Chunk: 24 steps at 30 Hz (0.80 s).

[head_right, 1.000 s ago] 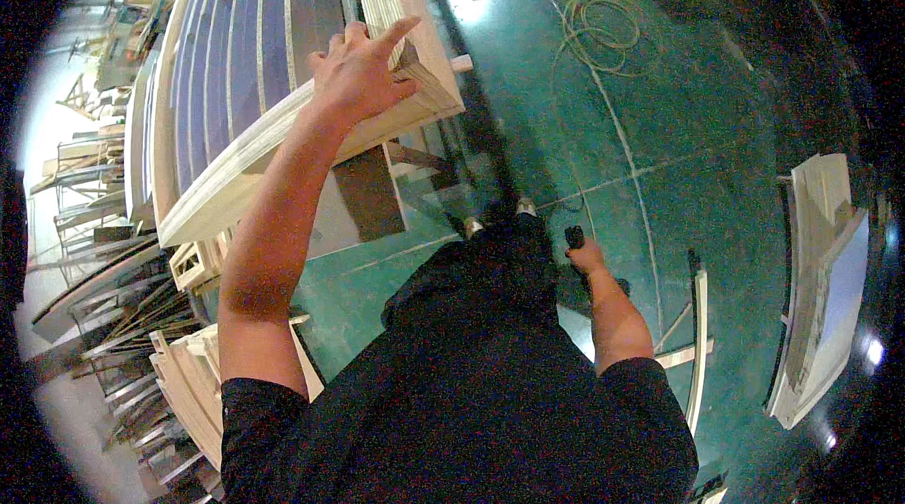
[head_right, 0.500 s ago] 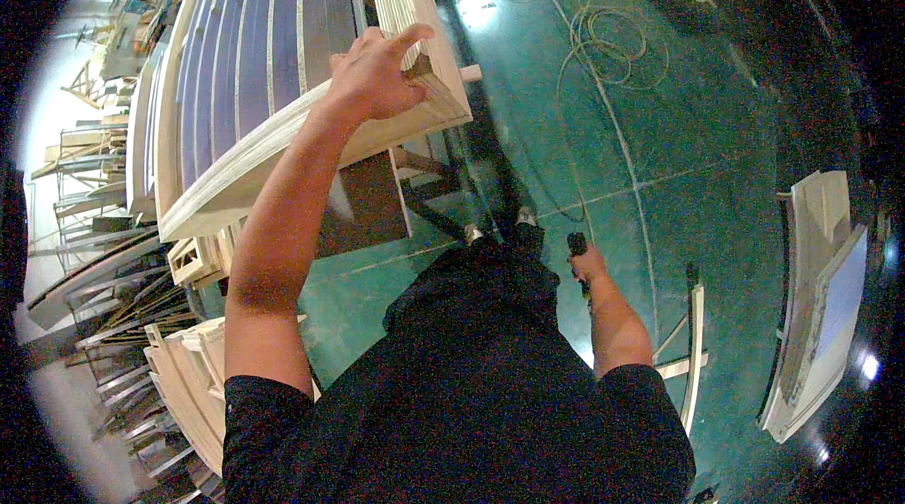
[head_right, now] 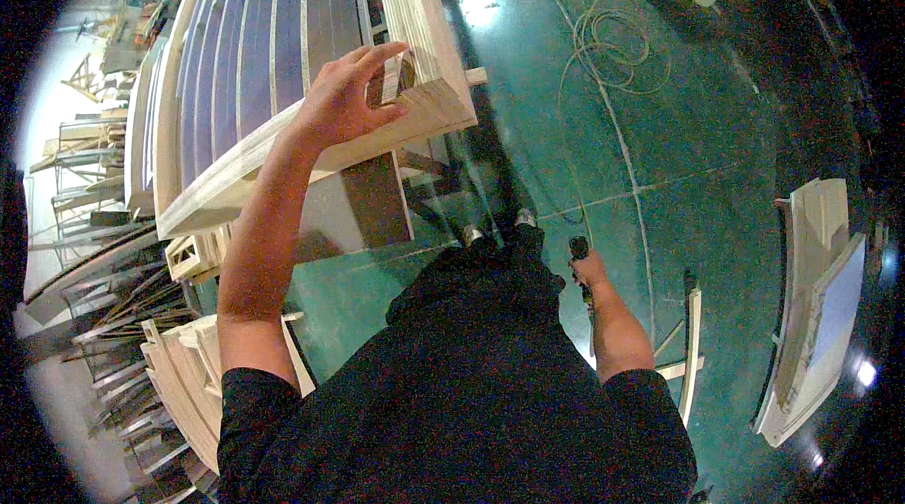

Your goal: The person assembles a large wooden frame structure using a pneumatic nail gun. They pick up wooden planks, align them with the frame, and secure them with nails. The person moves around the workshop to retrieve materials and tools, occasionally adjusting the nail gun.

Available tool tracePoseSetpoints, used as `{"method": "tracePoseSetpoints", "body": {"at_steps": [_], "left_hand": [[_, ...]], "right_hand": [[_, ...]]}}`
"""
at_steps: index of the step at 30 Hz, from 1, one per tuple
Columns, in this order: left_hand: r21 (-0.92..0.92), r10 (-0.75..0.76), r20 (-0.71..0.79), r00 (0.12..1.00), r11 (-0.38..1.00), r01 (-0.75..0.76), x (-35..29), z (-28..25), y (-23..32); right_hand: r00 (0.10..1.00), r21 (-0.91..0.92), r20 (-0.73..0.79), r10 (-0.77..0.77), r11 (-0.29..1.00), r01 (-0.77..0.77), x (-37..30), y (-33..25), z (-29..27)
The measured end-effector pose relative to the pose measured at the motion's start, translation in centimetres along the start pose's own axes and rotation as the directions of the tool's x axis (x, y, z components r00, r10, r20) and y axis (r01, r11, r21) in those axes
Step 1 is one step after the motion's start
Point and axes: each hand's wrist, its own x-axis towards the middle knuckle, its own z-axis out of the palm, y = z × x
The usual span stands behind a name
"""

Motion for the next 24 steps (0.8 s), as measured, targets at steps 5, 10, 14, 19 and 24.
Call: {"method": "tracePoseSetpoints", "body": {"at_steps": [5,10,14,19,24], "left_hand": [[-0.069,0.095,-0.155,0.983,0.992,-0.106,1.2,1.5,-0.2],[-0.103,0.099,-0.162,0.982,0.988,-0.117,1.4,1.6,-1.0],[-0.095,0.057,-0.140,0.988,0.993,-0.071,1.7,1.4,-0.7],[-0.049,0.111,-0.185,0.976,0.991,-0.122,2.0,1.9,-1.3],[-0.118,0.103,-0.131,0.986,0.986,-0.119,2.2,1.4,-1.1]], "right_hand": [[1.000,-0.121,-0.010,0.028,0.992,-0.029,0.1,-0.2,-0.6],[0.999,-0.073,-0.012,0.039,0.996,-0.040,0.6,-0.4,-1.0],[0.998,-0.095,-0.039,0.043,0.994,-0.047,1.6,-0.9,-0.9],[1.000,-0.084,0.007,0.026,0.996,-0.025,1.3,-3.2,-1.2],[0.999,-0.029,0.032,0.028,0.999,-0.027,2.1,-3.0,-1.0]]}}
